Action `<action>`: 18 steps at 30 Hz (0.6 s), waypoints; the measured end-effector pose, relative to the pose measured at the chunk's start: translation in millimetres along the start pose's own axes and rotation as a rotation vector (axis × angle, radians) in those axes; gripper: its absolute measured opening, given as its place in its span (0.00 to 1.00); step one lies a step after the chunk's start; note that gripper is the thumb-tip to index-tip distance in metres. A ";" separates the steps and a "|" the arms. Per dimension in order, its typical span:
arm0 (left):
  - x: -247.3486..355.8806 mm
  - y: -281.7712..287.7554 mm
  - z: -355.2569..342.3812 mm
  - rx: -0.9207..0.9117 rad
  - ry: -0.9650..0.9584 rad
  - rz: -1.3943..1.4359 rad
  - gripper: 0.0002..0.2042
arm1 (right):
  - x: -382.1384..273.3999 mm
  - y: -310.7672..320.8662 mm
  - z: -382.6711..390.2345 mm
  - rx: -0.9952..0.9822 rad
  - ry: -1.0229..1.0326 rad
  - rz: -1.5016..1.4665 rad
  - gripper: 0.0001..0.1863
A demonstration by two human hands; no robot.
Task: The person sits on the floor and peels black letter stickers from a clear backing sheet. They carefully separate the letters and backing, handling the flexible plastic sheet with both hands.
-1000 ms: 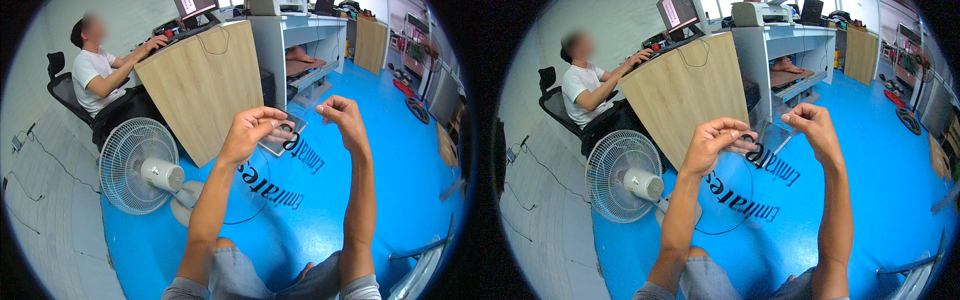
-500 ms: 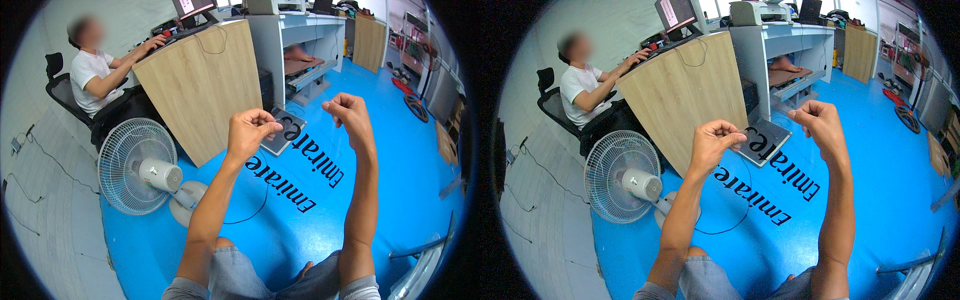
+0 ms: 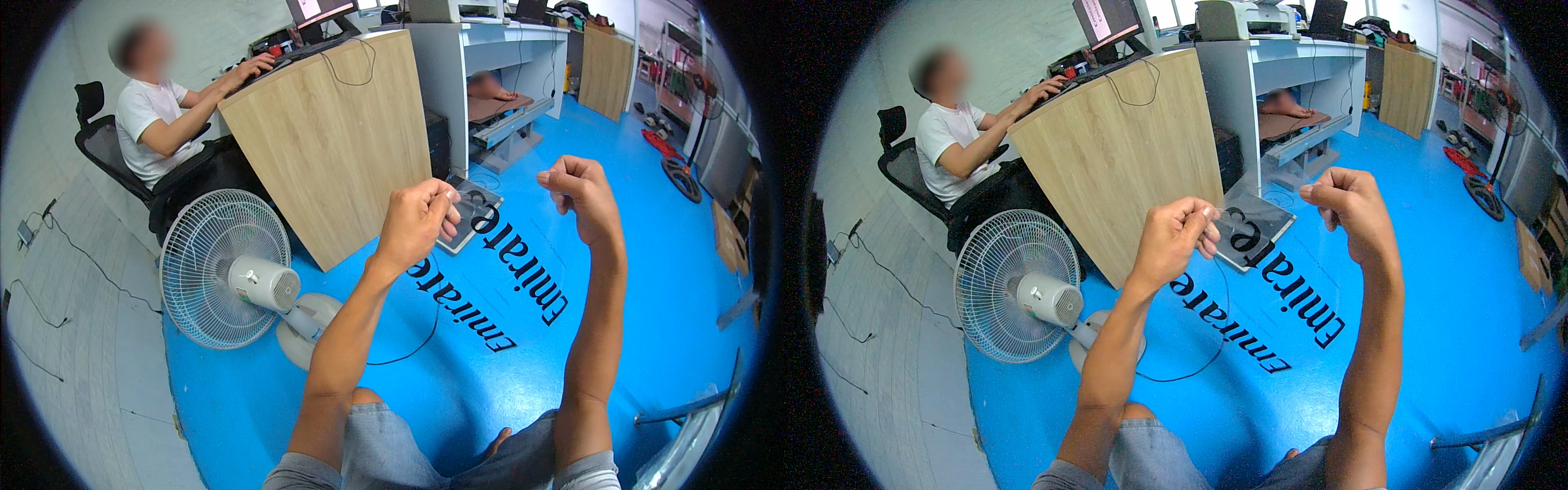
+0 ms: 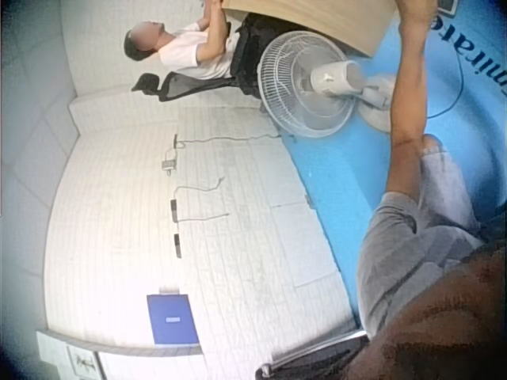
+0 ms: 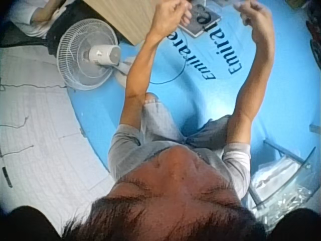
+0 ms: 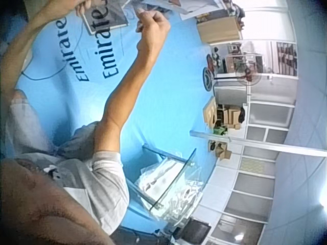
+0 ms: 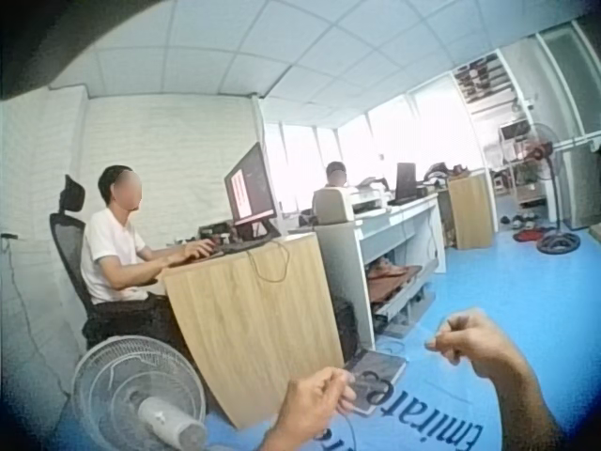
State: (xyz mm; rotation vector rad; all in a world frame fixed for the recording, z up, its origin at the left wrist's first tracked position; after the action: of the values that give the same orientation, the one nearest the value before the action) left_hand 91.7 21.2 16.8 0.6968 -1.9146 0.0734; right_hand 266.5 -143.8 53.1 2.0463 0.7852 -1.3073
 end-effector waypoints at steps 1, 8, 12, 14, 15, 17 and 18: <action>2.9 1.0 0.4 0.025 -0.013 -0.059 0.11 | -0.2 -0.2 0.2 -0.002 -0.007 -0.010 0.11; 20.1 12.0 4.0 0.243 -0.066 -0.279 0.11 | -0.3 -1.2 2.1 -0.006 -0.027 -0.072 0.11; 31.3 22.1 7.0 0.342 -0.305 -0.223 0.10 | 2.7 -3.4 0.0 0.026 -0.030 -0.066 0.11; 30.1 27.7 5.3 0.349 -0.375 -0.192 0.09 | 6.8 -0.3 -1.5 0.054 -0.031 -0.037 0.11; 33.1 29.4 5.8 0.353 -0.409 -0.176 0.09 | 9.0 0.6 -1.5 0.065 -0.033 -0.050 0.11; 33.8 28.4 5.8 0.294 -0.379 -0.111 0.09 | 12.2 2.2 -0.3 0.087 -0.039 -0.077 0.10; 34.1 28.4 5.8 0.265 -0.364 -0.079 0.09 | 11.3 1.1 0.0 0.088 -0.036 -0.061 0.10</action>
State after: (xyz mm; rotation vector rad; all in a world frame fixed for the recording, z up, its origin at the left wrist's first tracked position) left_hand 63.2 27.9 50.6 1.0188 -2.2456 0.1620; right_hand 271.2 -142.7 42.9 2.0760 0.7919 -1.4315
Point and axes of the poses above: each hand's wrist, its own z-axis away from the middle knuckle, its own y-axis out of the back of the hand, x = y × z, the point moved 9 cm from there along -z, towards the middle knuckle, and after that the axes turned 8 degrees about -x, right-handed, at the moved point
